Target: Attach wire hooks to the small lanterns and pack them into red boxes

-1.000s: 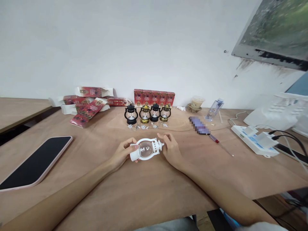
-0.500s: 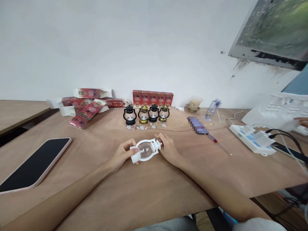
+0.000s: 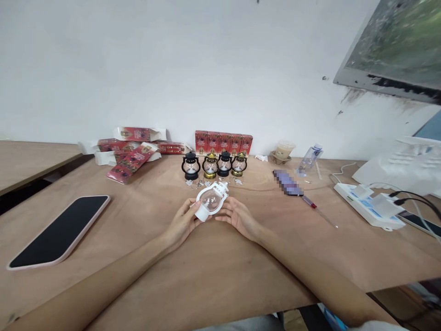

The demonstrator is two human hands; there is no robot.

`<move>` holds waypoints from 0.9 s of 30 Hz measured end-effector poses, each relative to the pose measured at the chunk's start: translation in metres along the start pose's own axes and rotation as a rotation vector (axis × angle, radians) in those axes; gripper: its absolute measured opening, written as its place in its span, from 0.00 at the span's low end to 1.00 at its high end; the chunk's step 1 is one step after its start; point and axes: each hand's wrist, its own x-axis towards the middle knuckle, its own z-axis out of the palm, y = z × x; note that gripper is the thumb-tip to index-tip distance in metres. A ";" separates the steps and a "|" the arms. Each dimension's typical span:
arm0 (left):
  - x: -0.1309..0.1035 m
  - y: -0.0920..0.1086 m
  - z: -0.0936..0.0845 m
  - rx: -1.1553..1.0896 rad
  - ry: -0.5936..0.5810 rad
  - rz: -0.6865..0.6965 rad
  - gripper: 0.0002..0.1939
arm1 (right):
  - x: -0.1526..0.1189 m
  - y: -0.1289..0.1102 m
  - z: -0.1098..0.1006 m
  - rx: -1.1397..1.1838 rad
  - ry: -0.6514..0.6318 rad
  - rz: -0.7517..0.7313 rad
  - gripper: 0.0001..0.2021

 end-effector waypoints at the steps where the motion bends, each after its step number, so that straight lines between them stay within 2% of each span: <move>1: -0.001 0.000 0.000 0.003 -0.022 -0.013 0.15 | -0.002 0.001 0.002 0.010 -0.004 0.002 0.18; 7: -0.006 0.005 0.001 0.033 -0.114 -0.112 0.19 | -0.001 -0.001 0.001 0.046 0.062 0.046 0.18; 13: -0.009 0.000 0.003 0.138 -0.204 -0.031 0.21 | 0.005 0.001 -0.005 0.145 0.188 0.110 0.19; 22: -0.008 -0.007 0.006 0.244 -0.111 -0.017 0.22 | 0.003 0.003 -0.003 0.113 0.121 0.029 0.18; 24: -0.009 -0.008 0.006 0.289 -0.050 0.060 0.22 | 0.003 0.003 -0.004 0.114 0.111 0.030 0.18; 27: -0.010 -0.009 0.004 0.466 0.069 0.300 0.17 | 0.004 0.004 -0.005 0.112 0.100 0.030 0.19</move>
